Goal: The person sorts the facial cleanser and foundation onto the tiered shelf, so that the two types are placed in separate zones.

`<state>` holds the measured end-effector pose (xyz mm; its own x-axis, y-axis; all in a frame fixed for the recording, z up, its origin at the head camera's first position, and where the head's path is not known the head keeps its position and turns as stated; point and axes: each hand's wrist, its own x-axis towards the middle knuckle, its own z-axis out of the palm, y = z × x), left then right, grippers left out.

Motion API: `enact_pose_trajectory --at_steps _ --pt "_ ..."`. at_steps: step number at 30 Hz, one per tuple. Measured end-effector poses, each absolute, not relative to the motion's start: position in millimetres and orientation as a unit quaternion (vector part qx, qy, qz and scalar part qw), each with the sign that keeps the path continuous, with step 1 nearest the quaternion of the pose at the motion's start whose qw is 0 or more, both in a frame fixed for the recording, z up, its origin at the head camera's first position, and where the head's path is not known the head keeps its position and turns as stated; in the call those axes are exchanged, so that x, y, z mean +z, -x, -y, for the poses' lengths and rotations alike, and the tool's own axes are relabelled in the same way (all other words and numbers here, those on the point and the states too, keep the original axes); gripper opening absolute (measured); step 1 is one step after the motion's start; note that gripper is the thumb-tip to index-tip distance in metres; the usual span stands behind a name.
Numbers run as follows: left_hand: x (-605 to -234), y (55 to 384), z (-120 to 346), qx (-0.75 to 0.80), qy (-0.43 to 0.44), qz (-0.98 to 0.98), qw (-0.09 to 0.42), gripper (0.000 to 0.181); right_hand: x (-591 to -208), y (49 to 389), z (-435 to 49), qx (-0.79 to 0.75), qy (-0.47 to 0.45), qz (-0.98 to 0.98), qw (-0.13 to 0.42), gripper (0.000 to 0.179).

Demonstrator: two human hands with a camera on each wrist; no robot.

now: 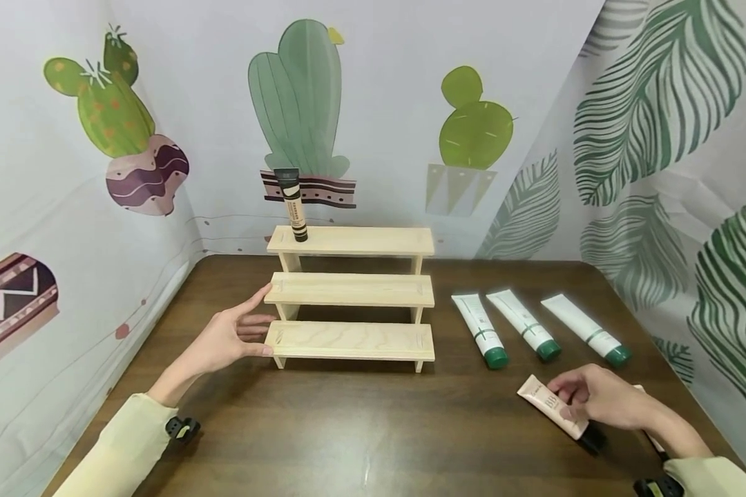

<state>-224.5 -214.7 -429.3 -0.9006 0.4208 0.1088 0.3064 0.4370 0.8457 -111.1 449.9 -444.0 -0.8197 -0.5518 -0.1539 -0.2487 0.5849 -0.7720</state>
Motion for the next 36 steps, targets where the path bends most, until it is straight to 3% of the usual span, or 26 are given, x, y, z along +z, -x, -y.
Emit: enact_pose_trajectory --at_steps 16,26,36 --pt "-426.6 221.6 213.6 0.487 -0.206 -0.846 0.064 0.118 -431.3 112.2 -437.0 -0.38 0.218 -0.88 0.185 0.025" --pt "-427.9 221.7 214.0 0.485 -0.2 -0.849 0.064 0.118 -427.2 108.1 -420.9 -0.348 0.225 -0.903 0.108 0.021" --pt "-428.9 221.5 214.4 0.493 -0.208 -0.843 0.059 0.118 -407.7 107.7 -392.2 -0.345 0.191 -0.918 0.043 0.033"
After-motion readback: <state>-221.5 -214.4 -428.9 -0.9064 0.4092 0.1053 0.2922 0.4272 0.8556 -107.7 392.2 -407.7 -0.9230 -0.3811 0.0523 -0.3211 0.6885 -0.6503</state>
